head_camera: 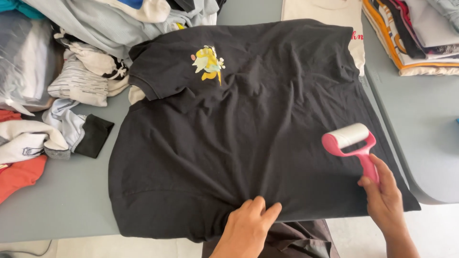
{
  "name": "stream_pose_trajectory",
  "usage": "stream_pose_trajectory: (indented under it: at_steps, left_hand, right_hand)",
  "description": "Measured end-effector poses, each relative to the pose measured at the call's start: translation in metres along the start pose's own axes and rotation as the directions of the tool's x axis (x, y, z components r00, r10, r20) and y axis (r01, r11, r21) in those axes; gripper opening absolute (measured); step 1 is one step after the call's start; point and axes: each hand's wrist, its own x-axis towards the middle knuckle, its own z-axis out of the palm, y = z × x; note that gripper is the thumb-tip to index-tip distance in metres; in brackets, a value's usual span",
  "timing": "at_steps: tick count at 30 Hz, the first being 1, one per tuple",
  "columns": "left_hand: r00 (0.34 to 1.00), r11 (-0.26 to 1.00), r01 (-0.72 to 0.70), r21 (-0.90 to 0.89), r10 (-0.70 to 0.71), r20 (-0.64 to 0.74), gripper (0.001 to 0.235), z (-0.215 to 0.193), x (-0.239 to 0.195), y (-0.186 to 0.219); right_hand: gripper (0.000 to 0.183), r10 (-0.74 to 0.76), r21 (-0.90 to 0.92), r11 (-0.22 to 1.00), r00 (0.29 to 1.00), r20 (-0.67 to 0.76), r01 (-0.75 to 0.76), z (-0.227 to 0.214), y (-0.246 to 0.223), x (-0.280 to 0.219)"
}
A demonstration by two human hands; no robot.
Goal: Using a lint roller and a scouring pad to remove lint and debris from a black t-shirt laid flat on a table.
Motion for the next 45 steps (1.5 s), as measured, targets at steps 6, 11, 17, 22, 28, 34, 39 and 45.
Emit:
stream_pose_trajectory:
  at_steps: [6, 11, 17, 22, 28, 34, 39, 45]
  left_hand:
    - [0.971, 0.995, 0.095, 0.014, -0.096, 0.218, 0.042, 0.058, -0.034, 0.022]
    - [0.862, 0.974, 0.142, -0.177, -0.034, 0.505, 0.023, -0.041, 0.012, 0.049]
    - [0.952, 0.960, -0.022, 0.279, 0.105, -0.287, 0.045, 0.013, 0.050, 0.014]
    - [0.954, 0.959, 0.040, 0.280, 0.047, -0.297, 0.059, 0.026, 0.040, 0.015]
    - [0.968, 0.973, 0.038, 0.228, 0.021, -0.250, 0.052, 0.025, 0.037, 0.016]
    - [0.945, 0.956, 0.038, 0.291, 0.060, -0.322, 0.059, 0.026, 0.033, 0.017]
    - [0.955, 0.957, 0.045, 0.285, 0.042, -0.293, 0.054, 0.024, 0.035, 0.014]
    - [0.912, 0.960, 0.021, 0.281, 0.097, -0.398, 0.065, 0.038, 0.041, 0.005]
  right_hand:
    - [0.055, 0.161, 0.113, 0.982, 0.985, -0.058, -0.154, -0.036, 0.037, -0.049]
    - [0.054, 0.054, 0.202, 0.979, 0.996, -0.076, -0.038, -0.060, -0.010, -0.051]
    - [0.053, -0.266, -0.100, 0.950, 0.936, 0.232, 0.295, -0.013, -0.080, 0.001]
    - [0.054, -0.082, -0.443, 0.844, 0.889, 0.450, 0.302, 0.054, -0.149, 0.023]
    - [0.026, -0.309, -0.339, 0.833, 0.876, 0.372, 0.438, 0.158, -0.182, 0.130]
    - [0.018, -0.459, -0.302, 0.795, 0.847, 0.267, 0.526, 0.192, -0.204, 0.229]
    - [0.023, -0.317, -0.334, 0.805, 0.831, 0.458, 0.491, 0.033, -0.253, 0.074]
    - [0.055, 0.074, -0.680, 0.687, 0.907, 0.414, 0.254, 0.024, -0.138, 0.010]
